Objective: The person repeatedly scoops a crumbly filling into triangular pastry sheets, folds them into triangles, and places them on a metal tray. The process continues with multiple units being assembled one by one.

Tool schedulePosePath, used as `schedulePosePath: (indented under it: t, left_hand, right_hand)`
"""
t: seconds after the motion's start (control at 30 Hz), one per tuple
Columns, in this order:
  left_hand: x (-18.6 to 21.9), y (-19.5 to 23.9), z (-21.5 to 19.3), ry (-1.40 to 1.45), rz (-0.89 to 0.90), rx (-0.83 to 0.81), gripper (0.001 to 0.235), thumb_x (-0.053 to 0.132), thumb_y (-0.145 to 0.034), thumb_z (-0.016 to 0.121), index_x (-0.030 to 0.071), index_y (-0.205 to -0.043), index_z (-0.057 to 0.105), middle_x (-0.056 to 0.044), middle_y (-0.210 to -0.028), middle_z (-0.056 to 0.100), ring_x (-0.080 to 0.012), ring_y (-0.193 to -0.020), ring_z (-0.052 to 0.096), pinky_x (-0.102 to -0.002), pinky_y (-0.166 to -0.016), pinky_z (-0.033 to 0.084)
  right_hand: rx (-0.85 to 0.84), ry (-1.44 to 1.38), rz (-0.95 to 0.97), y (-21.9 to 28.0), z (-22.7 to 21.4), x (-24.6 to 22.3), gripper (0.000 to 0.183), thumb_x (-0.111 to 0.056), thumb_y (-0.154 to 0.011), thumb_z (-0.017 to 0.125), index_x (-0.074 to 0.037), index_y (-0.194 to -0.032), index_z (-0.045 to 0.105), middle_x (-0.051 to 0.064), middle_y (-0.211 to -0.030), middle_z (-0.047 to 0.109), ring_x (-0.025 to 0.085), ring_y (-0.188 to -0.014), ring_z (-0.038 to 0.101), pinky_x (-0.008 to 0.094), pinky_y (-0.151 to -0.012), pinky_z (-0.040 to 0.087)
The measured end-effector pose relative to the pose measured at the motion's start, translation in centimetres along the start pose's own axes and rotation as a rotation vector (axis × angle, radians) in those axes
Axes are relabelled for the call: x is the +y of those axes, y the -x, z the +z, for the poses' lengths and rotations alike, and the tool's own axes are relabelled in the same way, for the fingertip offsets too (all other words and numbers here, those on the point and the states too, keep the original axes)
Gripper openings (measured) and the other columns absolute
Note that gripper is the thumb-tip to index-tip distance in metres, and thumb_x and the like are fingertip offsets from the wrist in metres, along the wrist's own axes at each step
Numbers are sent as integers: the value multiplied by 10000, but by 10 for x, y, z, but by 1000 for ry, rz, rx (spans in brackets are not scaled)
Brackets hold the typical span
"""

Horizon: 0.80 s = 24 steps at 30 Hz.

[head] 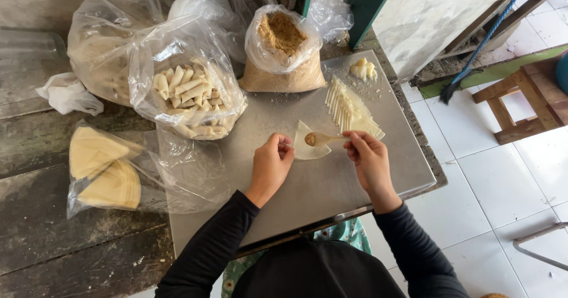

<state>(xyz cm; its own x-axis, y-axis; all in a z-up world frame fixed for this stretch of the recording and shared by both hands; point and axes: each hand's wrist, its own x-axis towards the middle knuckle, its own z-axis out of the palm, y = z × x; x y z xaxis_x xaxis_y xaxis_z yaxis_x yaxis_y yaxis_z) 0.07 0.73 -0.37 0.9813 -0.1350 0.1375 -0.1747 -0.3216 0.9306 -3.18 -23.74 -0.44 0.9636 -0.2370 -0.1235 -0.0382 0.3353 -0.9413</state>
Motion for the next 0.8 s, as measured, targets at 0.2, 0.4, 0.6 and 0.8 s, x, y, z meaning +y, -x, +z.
schedulePosePath:
  t: [0.2, 0.4, 0.6, 0.8]
  left_hand:
    - [-5, 0, 2, 58, -12, 3, 250, 19, -845, 737, -2, -1063, 618, -93, -870, 745, -176, -735, 750, -287, -667, 601]
    - [-5, 1, 3, 52, 0, -2, 274, 30, -860, 738, 1, -1101, 610, -97, -901, 746, -172, -748, 756, -284, -670, 605]
    - [-5, 1, 2, 53, 22, -14, 285, 34, -869, 736, -4, -1117, 602, -102, -919, 746, -171, -772, 763, -281, -669, 611]
    - [-5, 3, 4, 66, 86, -9, 279, 31, -873, 732, -9, -1119, 607, -108, -945, 734, -168, -811, 759, -274, -686, 611]
  right_hand:
    - [52, 353, -241, 31, 6, 20, 218, -135, -1062, 595, 2, -1175, 722, 22, -905, 697, 71, -783, 577, 211, -718, 477]
    - [-47, 780, -620, 57, 29, 11, 152, -42, -994, 671, -36, -1133, 733, 72, -940, 716, 135, -823, 695, 252, -717, 532]
    - [-228, 905, -782, 66, 33, 5, 268, 47, -901, 699, -50, -1150, 725, 91, -1020, 692, 207, -862, 702, 304, -741, 587]
    - [-244, 1009, -848, 72, 16, -2, 307, 68, -855, 714, -47, -1140, 730, 78, -1010, 685, 213, -872, 680, 322, -757, 570]
